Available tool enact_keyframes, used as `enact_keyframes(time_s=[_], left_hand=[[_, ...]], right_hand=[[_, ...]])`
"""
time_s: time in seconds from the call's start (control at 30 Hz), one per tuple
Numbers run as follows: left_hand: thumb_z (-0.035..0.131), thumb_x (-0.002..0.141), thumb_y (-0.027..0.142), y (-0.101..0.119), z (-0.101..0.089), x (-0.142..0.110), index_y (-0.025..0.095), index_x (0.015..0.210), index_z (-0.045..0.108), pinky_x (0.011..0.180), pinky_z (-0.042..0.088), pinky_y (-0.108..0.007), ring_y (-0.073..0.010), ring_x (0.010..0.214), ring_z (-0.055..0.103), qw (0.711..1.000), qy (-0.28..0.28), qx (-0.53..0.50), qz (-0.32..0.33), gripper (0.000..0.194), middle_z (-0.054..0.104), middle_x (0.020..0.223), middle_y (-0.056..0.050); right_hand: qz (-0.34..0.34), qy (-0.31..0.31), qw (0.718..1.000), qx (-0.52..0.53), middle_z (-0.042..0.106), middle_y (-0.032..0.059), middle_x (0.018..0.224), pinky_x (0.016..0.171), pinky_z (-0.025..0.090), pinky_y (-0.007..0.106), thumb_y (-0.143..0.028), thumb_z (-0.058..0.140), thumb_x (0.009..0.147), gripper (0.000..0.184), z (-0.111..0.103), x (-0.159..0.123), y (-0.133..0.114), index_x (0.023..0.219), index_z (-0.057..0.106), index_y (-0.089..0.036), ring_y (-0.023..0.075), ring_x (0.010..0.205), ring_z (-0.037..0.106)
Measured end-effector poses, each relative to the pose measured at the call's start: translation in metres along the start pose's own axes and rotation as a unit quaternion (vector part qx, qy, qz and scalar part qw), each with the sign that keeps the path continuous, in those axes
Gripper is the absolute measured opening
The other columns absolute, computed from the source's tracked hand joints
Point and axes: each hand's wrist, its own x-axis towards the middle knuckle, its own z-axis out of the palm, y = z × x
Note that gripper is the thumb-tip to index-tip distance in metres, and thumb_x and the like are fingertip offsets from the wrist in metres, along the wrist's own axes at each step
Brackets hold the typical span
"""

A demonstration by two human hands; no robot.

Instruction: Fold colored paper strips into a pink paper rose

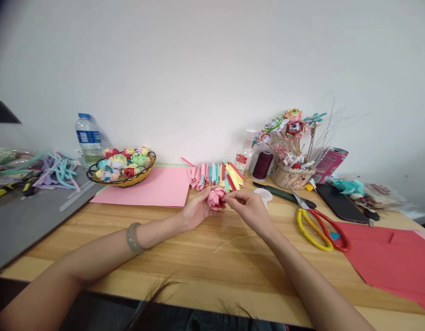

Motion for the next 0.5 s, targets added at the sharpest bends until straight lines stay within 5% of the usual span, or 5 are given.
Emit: enact_keyframes(time_s=[0.17, 0.5], left_hand=[[0.058, 0.075, 0.033, 0.0013, 0.0059, -0.0038, 0.022, 0.106, 0.056, 0.071, 0.046, -0.025, -0.0121, 0.081, 0.054, 0.992, 0.029, 0.082, 0.086, 0.033, 0.056, 0.098, -0.003], [0.057, 0.075, 0.035, 0.0018, 0.0103, -0.009, 0.02, 0.112, 0.052, 0.079, 0.042, -0.028, -0.0191, 0.095, 0.052, 0.96, 0.022, 0.226, 0.166, 0.041, 0.052, 0.116, -0.007]], right_hand=[[0.006, 0.032, 0.999, 0.029, 0.054, -0.0004, 0.063, 0.051, 0.031, 0.025, -0.041, 0.054, 0.074, 0.024, 0.0008, 0.0027, 0.0014, 0.066, 0.058, -0.018, 0.0123, 0.056, 0.045], [0.008, 0.021, 0.999, 0.048, 0.056, -0.0008, 0.064, 0.049, 0.029, 0.024, -0.038, 0.057, 0.072, 0.02, 0.0002, 0.0043, 0.0044, 0.069, 0.06, -0.018, 0.0106, 0.054, 0.043]])
